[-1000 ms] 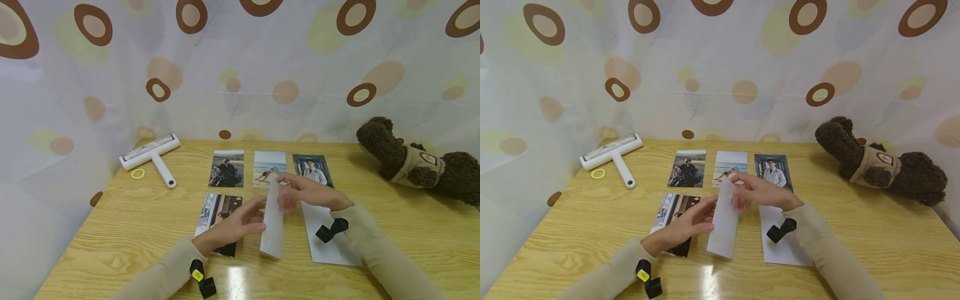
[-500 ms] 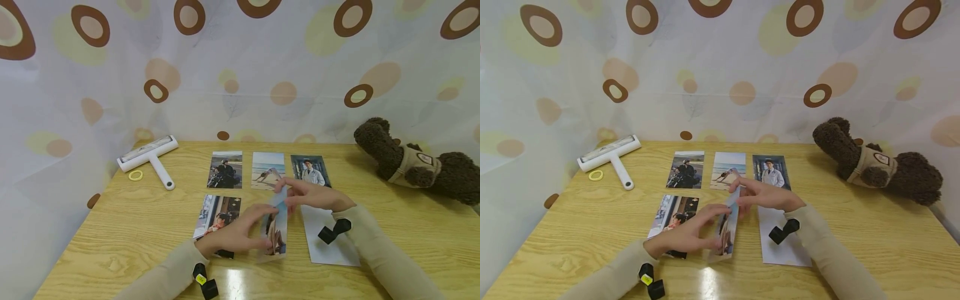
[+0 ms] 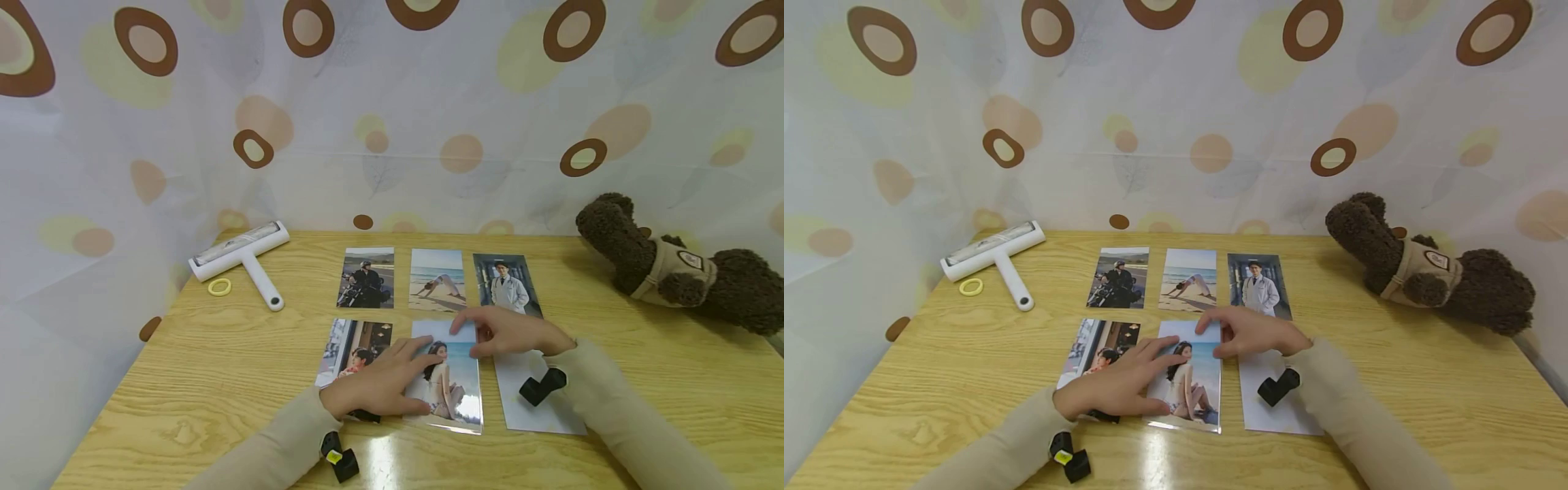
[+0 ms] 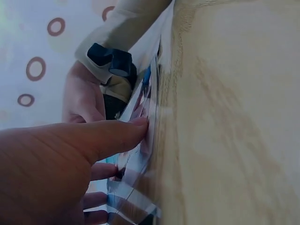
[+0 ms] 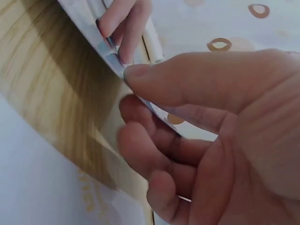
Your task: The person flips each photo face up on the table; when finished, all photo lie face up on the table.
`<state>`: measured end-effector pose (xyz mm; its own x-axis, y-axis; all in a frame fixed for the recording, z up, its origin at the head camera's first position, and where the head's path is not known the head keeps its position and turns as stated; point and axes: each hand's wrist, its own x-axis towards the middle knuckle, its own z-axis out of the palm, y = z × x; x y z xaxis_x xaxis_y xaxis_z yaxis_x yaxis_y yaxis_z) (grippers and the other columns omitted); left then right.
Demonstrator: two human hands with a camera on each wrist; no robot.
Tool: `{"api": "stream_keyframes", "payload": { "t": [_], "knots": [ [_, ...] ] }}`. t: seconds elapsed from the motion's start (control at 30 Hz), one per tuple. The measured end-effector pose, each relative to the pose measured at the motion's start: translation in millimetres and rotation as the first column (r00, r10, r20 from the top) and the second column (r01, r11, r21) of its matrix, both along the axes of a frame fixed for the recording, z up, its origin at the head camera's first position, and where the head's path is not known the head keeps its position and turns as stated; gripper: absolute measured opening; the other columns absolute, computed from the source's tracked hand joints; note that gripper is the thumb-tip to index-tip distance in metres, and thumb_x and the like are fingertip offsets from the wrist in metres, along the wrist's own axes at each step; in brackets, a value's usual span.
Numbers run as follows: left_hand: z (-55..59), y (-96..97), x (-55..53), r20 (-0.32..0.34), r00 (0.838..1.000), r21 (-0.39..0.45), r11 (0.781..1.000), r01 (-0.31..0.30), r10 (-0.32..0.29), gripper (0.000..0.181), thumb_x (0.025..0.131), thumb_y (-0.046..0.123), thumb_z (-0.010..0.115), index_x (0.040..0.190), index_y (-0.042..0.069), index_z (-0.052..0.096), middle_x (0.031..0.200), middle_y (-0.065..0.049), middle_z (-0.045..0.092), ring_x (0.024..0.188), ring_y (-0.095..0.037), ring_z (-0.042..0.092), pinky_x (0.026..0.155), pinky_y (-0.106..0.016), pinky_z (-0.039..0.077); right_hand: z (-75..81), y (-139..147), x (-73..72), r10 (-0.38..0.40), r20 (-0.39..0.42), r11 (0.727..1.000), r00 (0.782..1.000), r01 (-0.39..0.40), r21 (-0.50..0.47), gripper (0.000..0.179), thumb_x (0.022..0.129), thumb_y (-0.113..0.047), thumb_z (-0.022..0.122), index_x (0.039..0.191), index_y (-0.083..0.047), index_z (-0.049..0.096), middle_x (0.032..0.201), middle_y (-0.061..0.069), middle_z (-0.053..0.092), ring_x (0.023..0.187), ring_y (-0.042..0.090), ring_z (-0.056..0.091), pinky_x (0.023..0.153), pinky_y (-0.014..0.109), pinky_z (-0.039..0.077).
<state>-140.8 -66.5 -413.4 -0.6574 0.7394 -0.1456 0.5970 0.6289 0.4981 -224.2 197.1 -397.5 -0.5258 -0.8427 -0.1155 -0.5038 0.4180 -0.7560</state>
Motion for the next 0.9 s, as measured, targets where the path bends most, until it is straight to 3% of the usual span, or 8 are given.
{"api": "stream_keyframes", "payload": {
  "t": [0.17, 0.37, 0.6, 0.9],
  "knots": [
    [1.8, -0.6, -1.1, -0.021, 1.0, -0.049, 0.999, -0.012, 0.01, 0.074, 0.09, 0.043, 0.065, 0.152, 0.021, 0.031, 0.159, -0.008, 0.017, 0.146, -0.027, 0.019, 0.115, -0.053, 0.024, -3.1, -4, 1.5, -0.005, -0.073, 1.0, 0.997, 0.007, 0.022, 0.028, 0.087, -0.007, 0.069, 0.114, -0.006, 0.061, 0.069, -0.004, 0.052, 0.057, 0.001, 0.042, 0.053, 0.021, 0.04],
    [0.8, -1.0, -2.7, -0.031, 0.999, -0.061, 0.998, -0.013, 0.012, 0.073, 0.09, 0.045, 0.064, 0.151, 0.021, 0.032, 0.158, -0.008, 0.02, 0.145, -0.027, 0.02, 0.115, -0.052, 0.024, -0.9, -6, 5.2, -0.038, -0.088, 0.998, 0.995, 0.042, 0.048, 0.025, 0.085, -0.006, 0.07, 0.109, -0.008, 0.066, 0.066, -0.006, 0.047, 0.056, 0.003, 0.038, 0.054, 0.021, 0.035],
    [2.4, 0.2, -5.0, -0.06, 0.998, -0.059, 0.998, -0.01, 0.007, 0.066, 0.091, 0.042, 0.063, 0.148, 0.019, 0.039, 0.155, -0.01, 0.025, 0.142, -0.028, 0.026, 0.111, -0.053, 0.03, 2.7, -4, 14.1, -0.078, -0.215, 0.988, 0.973, 0.105, 0.116, 0.031, 0.083, -0.014, 0.075, 0.113, -0.013, 0.071, 0.082, 0.002, 0.047, 0.072, 0.013, 0.03, 0.063, 0.025, 0.027],
    [3.6, 13.4, -10.7, -0.156, 0.988, 0.037, 0.999, 0.005, 0.001, 0.047, 0.094, 0.033, 0.061, 0.136, 0.015, 0.052, 0.15, -0.011, 0.036, 0.138, -0.028, 0.033, 0.109, -0.053, 0.03, 8.4, 24, 20.3, -0.095, -0.208, 0.992, 0.973, 0.111, 0.067, 0.035, 0.092, -0.019, 0.065, 0.124, -0.004, 0.062, 0.094, 0.007, 0.053, 0.068, 0.007, 0.04, 0.06, 0.024, 0.039]
  ]
}}
